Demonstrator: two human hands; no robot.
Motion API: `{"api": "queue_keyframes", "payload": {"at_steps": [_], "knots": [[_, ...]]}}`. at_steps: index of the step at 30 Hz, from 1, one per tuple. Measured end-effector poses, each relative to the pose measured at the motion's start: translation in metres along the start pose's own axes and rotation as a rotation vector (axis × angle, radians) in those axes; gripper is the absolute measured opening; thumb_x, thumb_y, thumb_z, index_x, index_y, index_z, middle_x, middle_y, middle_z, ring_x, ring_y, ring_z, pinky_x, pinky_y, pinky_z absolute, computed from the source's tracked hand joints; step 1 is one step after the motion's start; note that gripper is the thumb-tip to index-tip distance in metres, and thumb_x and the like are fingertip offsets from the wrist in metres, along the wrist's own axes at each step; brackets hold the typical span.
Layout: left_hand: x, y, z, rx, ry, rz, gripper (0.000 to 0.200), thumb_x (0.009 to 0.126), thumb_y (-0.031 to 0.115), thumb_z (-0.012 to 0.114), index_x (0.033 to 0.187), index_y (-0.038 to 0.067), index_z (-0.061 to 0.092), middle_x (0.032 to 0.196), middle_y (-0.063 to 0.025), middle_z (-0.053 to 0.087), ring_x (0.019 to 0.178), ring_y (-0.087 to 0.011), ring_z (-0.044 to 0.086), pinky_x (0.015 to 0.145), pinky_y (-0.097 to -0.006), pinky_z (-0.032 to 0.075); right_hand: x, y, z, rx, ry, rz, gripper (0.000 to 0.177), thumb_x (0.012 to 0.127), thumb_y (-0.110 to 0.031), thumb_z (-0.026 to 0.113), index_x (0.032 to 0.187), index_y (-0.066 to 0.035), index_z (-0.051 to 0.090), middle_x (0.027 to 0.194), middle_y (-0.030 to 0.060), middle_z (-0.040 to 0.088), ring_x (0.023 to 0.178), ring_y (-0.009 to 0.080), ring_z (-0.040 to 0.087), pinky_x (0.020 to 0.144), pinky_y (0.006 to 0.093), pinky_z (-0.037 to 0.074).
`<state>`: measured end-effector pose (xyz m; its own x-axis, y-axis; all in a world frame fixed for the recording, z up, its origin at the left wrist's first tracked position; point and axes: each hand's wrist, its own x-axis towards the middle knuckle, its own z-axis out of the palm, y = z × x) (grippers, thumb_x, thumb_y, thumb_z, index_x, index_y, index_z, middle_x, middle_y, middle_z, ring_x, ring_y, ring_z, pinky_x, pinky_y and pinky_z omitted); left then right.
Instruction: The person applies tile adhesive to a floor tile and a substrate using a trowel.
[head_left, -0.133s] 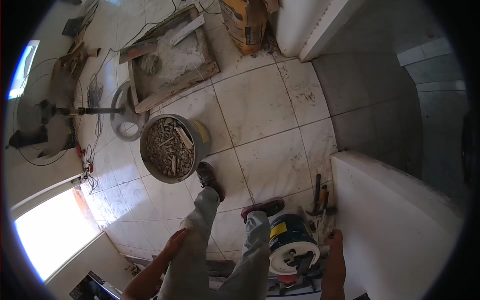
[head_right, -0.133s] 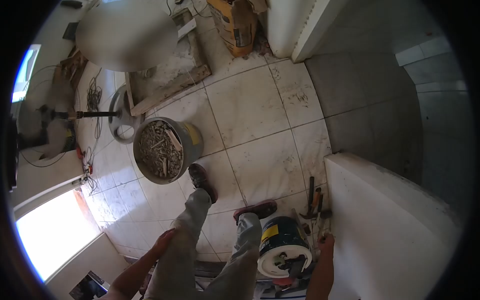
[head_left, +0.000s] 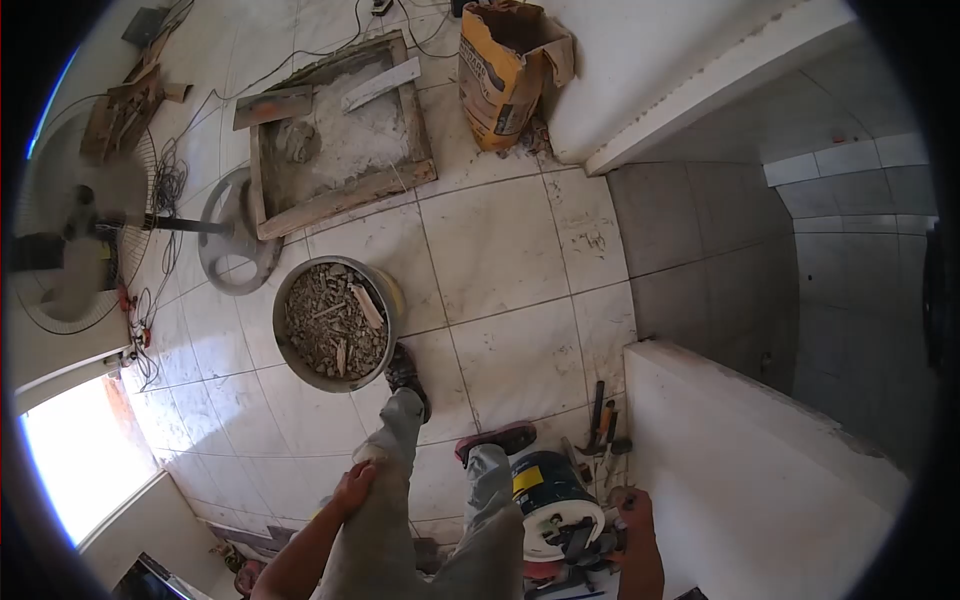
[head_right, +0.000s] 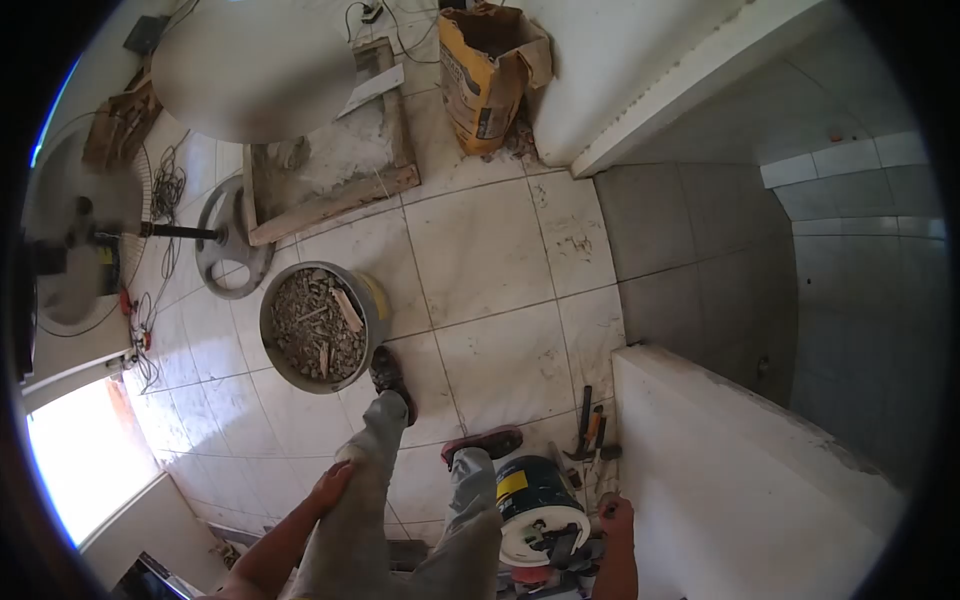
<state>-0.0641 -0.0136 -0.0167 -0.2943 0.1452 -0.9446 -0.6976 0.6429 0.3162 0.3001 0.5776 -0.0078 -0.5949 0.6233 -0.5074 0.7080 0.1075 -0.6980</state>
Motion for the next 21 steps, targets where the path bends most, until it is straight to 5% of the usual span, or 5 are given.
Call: {"api": "queue_keyframes", "payload": {"at_steps": [4, 6, 8, 14, 21], "knots": [[-0.003, 0.025, -0.022, 0.093, -0.04, -0.066, 0.076, 0.094, 0.054, 0.048, 0.148, 0.002, 0.033, 0.139, -0.0264, 0.05, 0.132, -0.0378, 0.045, 0.11, -0.0402, 0.033, -0.017, -0.103, 0.022, 0.905, 0.149, 1.224, 0.024, 0.083, -0.011, 0.057, 0.101, 0.004, 0.053, 0.089, 0.0178, 0.059, 0.072, 0.0249, 0.062, 0.075, 0.041, 0.056], [-0.013, 0.047, -0.048, 0.123, -0.016, -0.055, 0.082, 0.09, 0.056, 0.051, 0.149, 0.004, 0.031, 0.134, -0.0302, 0.052, 0.129, -0.0428, 0.047, 0.108, -0.0431, 0.037, -0.013, -0.173, 0.074, 0.868, -0.049, 1.293, 0.032, 0.076, -0.007, 0.055, 0.103, 0.01, 0.051, 0.089, 0.0172, 0.058, 0.074, 0.0304, 0.061, 0.075, 0.047, 0.056], [-0.03, 0.103, -0.082, 0.171, -0.11, 0.077, 0.082, 0.087, 0.048, 0.06, 0.15, 0.005, 0.03, 0.131, -0.0291, 0.055, 0.125, -0.0415, 0.051, 0.105, -0.0443, 0.04, 0.011, -0.271, 0.148, 0.426, -0.286, 1.205, 0.038, 0.075, -0.009, 0.055, 0.111, 0.004, 0.053, 0.087, 0.013, 0.056, 0.076, 0.0277, 0.058, 0.07, 0.0419, 0.055], [0.024, 0.155, -0.13, -0.137, 0.216, 0.227, 0.045, 0.086, 0.026, 0.064, 0.123, 0.002, 0.06, 0.11, -0.0229, 0.067, 0.093, -0.0364, 0.068, 0.084, -0.042, 0.054, 0.104, -0.441, 0.327, 0.494, -0.889, 0.817, 0.03, 0.087, -0.019, 0.061, 0.111, -0.001, 0.054, 0.081, 0.0067, 0.058, 0.07, 0.0153, 0.058, 0.06, 0.0319, 0.05], [0.15, 0.315, -0.196, -0.177, 0.473, 0.49, 0.025, 0.087, 0.015, 0.057, 0.107, 0.005, 0.069, 0.089, -0.0194, 0.07, 0.083, -0.0334, 0.069, 0.073, -0.0403, 0.054, 0.186, -0.556, 0.418, 0.423, -0.993, 0.466, 0.025, 0.086, -0.019, 0.069, 0.103, -0.003, 0.06, 0.081, 0.0062, 0.062, 0.065, 0.014, 0.061, 0.056, 0.0292, 0.05]]}}
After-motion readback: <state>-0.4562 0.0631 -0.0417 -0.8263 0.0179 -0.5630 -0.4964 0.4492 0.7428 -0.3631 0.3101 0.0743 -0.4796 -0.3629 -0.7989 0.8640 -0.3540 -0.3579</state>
